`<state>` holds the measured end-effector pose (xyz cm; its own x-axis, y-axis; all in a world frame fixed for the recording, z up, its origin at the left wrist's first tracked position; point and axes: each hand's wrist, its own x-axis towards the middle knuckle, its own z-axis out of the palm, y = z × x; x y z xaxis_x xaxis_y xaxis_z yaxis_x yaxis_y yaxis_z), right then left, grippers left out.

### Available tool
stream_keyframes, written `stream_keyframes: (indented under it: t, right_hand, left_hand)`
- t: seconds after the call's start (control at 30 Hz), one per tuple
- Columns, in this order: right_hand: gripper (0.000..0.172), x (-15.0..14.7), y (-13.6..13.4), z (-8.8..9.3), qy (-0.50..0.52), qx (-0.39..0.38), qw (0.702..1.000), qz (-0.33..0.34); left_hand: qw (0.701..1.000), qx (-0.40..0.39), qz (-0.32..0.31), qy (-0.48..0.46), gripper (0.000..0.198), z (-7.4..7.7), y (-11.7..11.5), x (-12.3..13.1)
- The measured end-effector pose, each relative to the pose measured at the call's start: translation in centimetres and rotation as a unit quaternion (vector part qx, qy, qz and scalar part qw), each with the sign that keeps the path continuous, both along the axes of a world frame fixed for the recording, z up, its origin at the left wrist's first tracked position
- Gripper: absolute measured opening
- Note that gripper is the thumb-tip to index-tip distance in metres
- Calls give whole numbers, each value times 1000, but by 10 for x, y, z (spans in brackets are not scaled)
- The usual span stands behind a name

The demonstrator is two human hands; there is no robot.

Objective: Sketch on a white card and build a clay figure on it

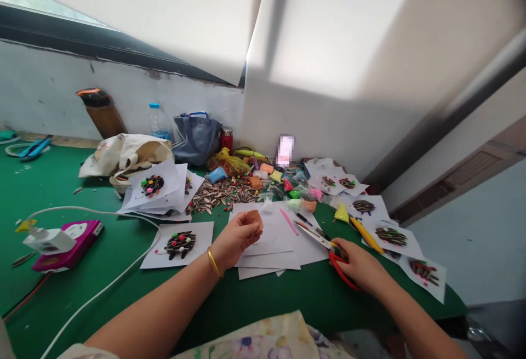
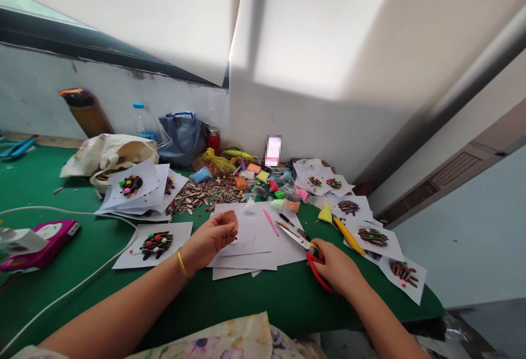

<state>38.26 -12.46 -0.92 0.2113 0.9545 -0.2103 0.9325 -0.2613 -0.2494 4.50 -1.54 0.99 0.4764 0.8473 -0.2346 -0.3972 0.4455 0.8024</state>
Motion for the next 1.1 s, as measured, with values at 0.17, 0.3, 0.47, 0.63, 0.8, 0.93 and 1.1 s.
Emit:
stream_keyframes:
  t: [0.17,0.3,0.47,0.63,0.8,0.93,1.1]
  right_hand:
    - [58,10,-5,-6,-29,5,998,57]
    - [61,7,-3,9,-115,-2,992,62]
    - [42,-36,19,42,-49,58,994,84]
    - [39,-111,59,48,241,131,946,174]
    - [22,-155,91,27,376,135,899,181]
    - [24,-161,99,5,484,167,852,111]
    - [23,-156,93,-6,468,188,852,140]
  left_hand:
    - [1000,11,2,20,50,-8,4,1]
    - [999,27,9,32,45,-12,7,1]
    - [995,75,-1,60,58,-14,8,1]
    - [975,169,-27,141,57,-14,8,-1]
    - [950,241,-22,197,39,-14,12,-1]
    - [955,219,7,202,36,-11,12,-1]
    - [962,191,2,196,30,-11,10,1]
